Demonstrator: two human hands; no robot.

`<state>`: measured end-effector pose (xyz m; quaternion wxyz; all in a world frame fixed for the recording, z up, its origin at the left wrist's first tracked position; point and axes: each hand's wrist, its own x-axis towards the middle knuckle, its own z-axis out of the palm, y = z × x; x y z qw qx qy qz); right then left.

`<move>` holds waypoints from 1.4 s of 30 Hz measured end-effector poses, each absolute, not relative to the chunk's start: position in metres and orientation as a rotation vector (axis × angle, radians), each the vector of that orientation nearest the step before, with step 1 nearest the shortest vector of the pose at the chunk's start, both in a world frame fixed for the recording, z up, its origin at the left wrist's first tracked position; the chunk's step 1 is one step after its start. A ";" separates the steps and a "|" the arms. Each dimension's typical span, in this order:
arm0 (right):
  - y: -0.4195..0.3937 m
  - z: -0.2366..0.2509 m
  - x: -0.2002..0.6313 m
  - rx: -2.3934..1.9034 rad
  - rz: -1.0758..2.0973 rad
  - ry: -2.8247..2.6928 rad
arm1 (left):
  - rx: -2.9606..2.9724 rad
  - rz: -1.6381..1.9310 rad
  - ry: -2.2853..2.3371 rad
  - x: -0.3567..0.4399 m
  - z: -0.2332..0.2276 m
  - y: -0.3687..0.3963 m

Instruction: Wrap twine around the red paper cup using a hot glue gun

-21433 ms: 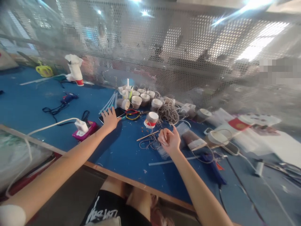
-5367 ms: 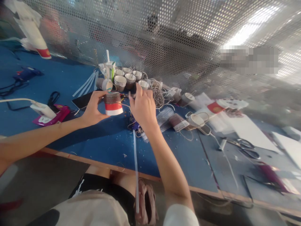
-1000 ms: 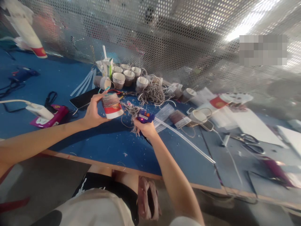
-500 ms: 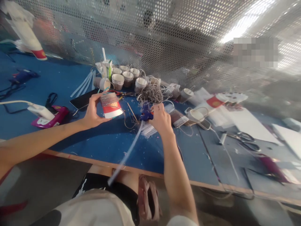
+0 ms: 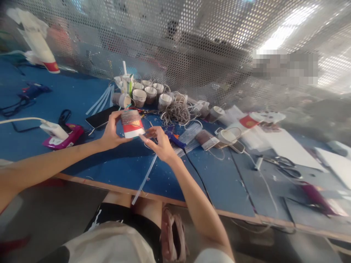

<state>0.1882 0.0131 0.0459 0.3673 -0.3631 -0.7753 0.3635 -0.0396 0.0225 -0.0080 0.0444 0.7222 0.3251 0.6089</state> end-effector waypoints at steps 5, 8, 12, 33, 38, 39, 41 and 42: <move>0.012 0.050 0.189 -0.925 1.214 -1.967 | 2.210 1.825 0.961 -0.038 -0.006 0.021; 0.012 0.057 0.193 -0.905 1.292 -1.901 | 2.238 1.801 0.958 -0.038 -0.005 0.020; 0.012 0.059 0.197 -0.791 1.407 -1.640 | 2.255 1.700 0.965 -0.040 -0.007 0.021; 0.025 0.054 0.200 -0.851 1.283 -1.363 | 2.327 1.469 0.887 -0.042 -0.008 0.018; 0.026 0.052 0.201 -0.927 1.269 -1.391 | 2.274 1.517 0.790 -0.041 -0.008 0.017; 0.026 0.051 0.201 -0.936 1.267 -1.395 | 2.262 1.524 0.783 -0.041 -0.008 0.017; 0.026 0.050 0.200 -0.959 1.262 -1.403 | 2.226 1.537 0.782 -0.040 -0.008 0.017; 0.026 0.049 0.200 -0.971 1.254 -1.412 | 2.203 1.544 0.780 -0.040 -0.009 0.017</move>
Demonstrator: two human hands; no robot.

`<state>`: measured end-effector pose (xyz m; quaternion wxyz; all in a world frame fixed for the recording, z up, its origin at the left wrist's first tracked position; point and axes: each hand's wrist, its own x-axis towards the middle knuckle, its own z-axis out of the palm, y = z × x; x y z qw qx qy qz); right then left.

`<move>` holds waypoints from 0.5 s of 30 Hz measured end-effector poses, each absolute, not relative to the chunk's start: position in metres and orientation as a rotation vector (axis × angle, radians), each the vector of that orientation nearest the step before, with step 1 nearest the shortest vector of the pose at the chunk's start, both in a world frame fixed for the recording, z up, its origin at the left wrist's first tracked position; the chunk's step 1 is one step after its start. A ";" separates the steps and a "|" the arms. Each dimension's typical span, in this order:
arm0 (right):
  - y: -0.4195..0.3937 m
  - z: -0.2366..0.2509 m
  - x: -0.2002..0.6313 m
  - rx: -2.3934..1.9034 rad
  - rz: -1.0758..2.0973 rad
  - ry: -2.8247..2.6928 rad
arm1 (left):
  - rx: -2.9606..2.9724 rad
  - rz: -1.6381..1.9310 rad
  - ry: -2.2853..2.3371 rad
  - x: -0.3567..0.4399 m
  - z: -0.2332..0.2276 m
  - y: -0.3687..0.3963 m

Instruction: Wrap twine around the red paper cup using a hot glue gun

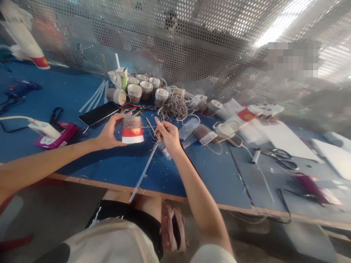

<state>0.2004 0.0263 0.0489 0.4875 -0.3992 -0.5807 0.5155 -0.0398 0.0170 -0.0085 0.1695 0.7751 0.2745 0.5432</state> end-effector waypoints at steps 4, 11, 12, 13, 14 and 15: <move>0.027 0.045 0.200 -1.005 1.189 -1.477 | 2.151 1.564 0.735 -0.038 -0.008 0.016; 0.027 0.040 0.195 -1.020 1.164 -1.544 | 2.132 1.541 0.649 -0.037 -0.005 0.012; 0.026 0.040 0.194 -1.016 1.156 -1.558 | 2.126 1.544 0.624 -0.037 -0.005 0.012; 0.026 0.040 0.193 -1.014 1.148 -1.570 | 2.119 1.551 0.593 -0.037 -0.005 0.012; 0.026 0.040 0.192 -1.015 1.143 -1.583 | 2.111 1.558 0.563 -0.036 -0.006 0.012; 0.026 0.040 0.192 -1.018 1.139 -1.594 | 2.102 1.563 0.542 -0.036 -0.007 0.012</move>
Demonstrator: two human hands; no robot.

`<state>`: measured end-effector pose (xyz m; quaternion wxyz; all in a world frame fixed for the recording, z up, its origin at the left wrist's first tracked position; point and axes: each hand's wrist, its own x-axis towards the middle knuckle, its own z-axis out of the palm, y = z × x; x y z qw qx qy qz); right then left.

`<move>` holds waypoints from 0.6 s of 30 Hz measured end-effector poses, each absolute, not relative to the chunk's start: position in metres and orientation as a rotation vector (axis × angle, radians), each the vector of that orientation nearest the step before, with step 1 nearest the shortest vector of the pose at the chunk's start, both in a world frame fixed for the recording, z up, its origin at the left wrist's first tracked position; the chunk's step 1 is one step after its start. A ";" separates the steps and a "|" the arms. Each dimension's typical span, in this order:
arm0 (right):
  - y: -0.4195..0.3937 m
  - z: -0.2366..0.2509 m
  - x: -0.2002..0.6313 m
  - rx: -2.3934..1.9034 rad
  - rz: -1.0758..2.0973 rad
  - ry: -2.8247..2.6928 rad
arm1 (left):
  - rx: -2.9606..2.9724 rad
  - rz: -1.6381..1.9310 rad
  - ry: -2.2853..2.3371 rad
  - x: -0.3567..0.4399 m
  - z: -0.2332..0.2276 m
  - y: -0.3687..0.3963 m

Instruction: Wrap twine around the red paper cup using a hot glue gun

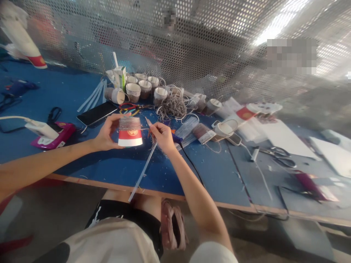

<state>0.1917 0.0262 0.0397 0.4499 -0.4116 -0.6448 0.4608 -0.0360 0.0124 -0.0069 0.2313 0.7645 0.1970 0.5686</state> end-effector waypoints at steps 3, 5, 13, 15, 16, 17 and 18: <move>0.026 0.039 0.189 -1.037 1.120 -1.626 | 2.072 1.557 0.523 -0.035 -0.009 0.012; 0.026 0.036 0.188 -1.049 1.102 -1.662 | 2.058 1.557 0.507 -0.034 -0.009 0.011; 0.025 0.027 0.196 -1.043 0.689 -1.830 | 2.049 1.546 0.559 -0.037 -0.008 0.016; 0.026 0.029 0.202 -0.976 0.431 -1.902 | 2.073 1.561 0.573 -0.039 -0.010 0.020; 0.026 0.030 0.205 -0.927 0.337 -1.964 | 2.090 1.561 0.568 -0.039 -0.010 0.022; 0.025 0.032 0.206 -0.876 0.267 -2.044 | 2.105 1.553 0.558 -0.040 -0.011 0.023; 0.024 0.034 0.206 -0.829 0.220 -2.128 | 2.119 1.540 0.544 -0.040 -0.011 0.024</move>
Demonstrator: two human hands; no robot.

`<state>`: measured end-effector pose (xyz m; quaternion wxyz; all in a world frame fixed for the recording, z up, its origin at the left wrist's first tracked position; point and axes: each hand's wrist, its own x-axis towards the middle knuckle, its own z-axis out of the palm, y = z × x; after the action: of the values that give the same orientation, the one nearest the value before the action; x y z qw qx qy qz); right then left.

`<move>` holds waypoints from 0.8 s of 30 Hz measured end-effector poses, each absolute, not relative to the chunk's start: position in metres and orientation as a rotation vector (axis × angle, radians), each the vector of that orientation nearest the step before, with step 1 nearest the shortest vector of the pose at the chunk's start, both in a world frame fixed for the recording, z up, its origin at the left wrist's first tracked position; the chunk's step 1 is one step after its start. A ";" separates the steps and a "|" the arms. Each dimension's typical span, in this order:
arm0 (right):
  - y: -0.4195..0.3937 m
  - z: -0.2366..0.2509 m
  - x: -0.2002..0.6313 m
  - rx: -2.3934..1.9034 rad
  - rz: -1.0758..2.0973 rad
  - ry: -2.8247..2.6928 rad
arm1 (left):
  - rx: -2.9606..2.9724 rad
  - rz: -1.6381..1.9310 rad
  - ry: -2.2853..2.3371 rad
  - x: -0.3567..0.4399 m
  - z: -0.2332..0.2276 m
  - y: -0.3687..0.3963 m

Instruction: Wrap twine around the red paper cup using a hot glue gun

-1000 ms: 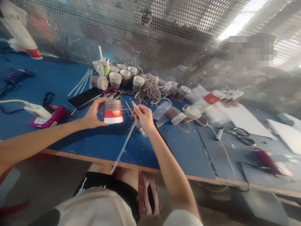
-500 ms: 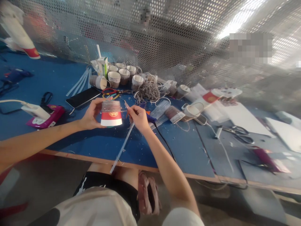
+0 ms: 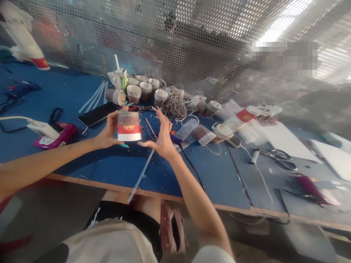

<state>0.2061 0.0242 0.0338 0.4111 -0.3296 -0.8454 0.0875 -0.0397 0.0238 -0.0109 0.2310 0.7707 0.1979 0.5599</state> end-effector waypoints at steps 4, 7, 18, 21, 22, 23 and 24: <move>0.015 0.037 0.199 -0.770 0.212 -2.317 | 2.191 1.443 0.522 -0.038 -0.011 0.022; 0.010 0.036 0.193 -0.761 0.262 -2.312 | 2.253 1.377 0.563 -0.039 -0.010 0.020; 0.006 0.025 0.190 -0.914 0.056 -2.272 | 2.576 1.536 0.756 -0.036 -0.003 0.010; 0.010 0.023 0.191 -0.876 -0.037 -2.313 | 2.735 1.544 0.828 -0.034 -0.003 0.012; 0.012 0.025 0.194 -0.864 -0.066 -2.330 | 2.798 1.575 0.852 -0.035 -0.003 0.013; 0.015 0.028 0.198 -0.865 -0.091 -2.333 | 2.843 1.607 0.876 -0.036 -0.002 0.013; 0.018 0.031 0.203 -0.871 -0.112 -2.331 | 2.881 1.649 0.900 -0.037 0.000 0.014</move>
<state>0.2033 0.0182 0.0312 0.3195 -0.3312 -0.8868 -0.0427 -0.0367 0.0139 0.0003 -0.1485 0.8284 0.2588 0.4740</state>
